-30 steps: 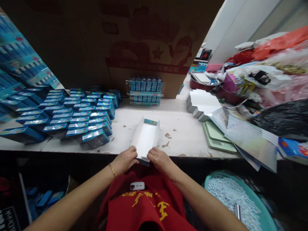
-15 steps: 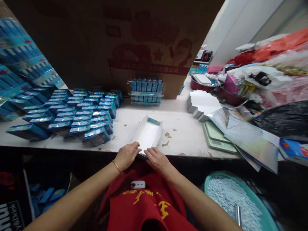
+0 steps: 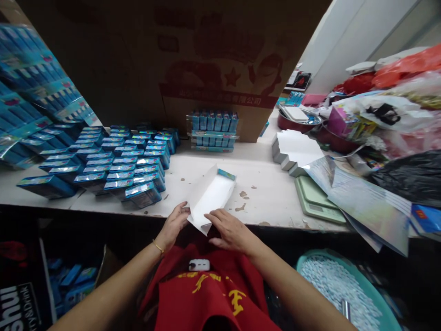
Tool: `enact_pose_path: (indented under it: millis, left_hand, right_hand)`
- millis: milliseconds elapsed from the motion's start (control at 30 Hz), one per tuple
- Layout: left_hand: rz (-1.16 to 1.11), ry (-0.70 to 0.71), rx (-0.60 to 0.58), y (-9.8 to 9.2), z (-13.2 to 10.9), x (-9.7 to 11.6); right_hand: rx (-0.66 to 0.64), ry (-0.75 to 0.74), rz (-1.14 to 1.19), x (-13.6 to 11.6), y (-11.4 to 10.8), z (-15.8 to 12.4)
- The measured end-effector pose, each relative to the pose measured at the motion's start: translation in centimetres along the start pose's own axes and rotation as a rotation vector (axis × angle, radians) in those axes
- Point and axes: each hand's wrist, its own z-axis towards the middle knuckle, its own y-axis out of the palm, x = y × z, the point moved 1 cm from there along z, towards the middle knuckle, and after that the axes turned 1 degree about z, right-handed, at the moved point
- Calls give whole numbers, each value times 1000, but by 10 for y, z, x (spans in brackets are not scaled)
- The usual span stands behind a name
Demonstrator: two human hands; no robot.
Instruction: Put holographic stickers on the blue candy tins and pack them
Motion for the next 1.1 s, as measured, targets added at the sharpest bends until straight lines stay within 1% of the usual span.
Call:
enact_pose_path:
  millis: [100,167,200,233,267,367,400,467,533,567,633,733,800,900,1000,1100]
  left_hand:
    - [66,-20,-9,1,-3,-4]
    - [127,-24,-44,-2,0,-8]
    - [173,-4,-56,-4,3,-11]
    - [241,38,-53,-7,7,-12]
    - [329,109,-38,-10,11,-13]
    - [620,420,26,-19,22,-13]
    - [696,501,22,-21,25,-13]
    - [810,593,-33,-24,29,-13]
    - [892,634,-68,-26,31,-13]
    - [929,651,-66,-26,32,-12]
    - [1011,662,-36,-23,32,-9]
    - [1171,609,-29,-13,32,0]
    - [1293,548,-78,-4,32,7]
    - [1435,466,-167,6,34,15]
    - [1489,427,-193,12,34,21]
    - [1520,384,-166,19,32,23]
  right_hand:
    - [25,19,-63,2,9,-4]
    - [65,56,-100,6,16,-7]
    - [80,62,-101,8,19,-9]
    - [94,54,-90,10,21,-10]
    - [109,39,-71,12,22,-12]
    - [191,7,1,16,24,-17]
    - [225,16,20,17,25,-19]
    - [286,60,40,20,26,-23]
    - [320,85,14,25,27,-25]
    - [329,85,-19,29,27,-24]
    - [333,57,-104,36,27,-20]
    - [309,-2,-201,43,26,-6]
    - [284,3,-230,44,25,3]
    - [242,52,-264,41,26,12]
    - [205,78,-294,38,28,15]
    - [185,84,-311,38,31,17]
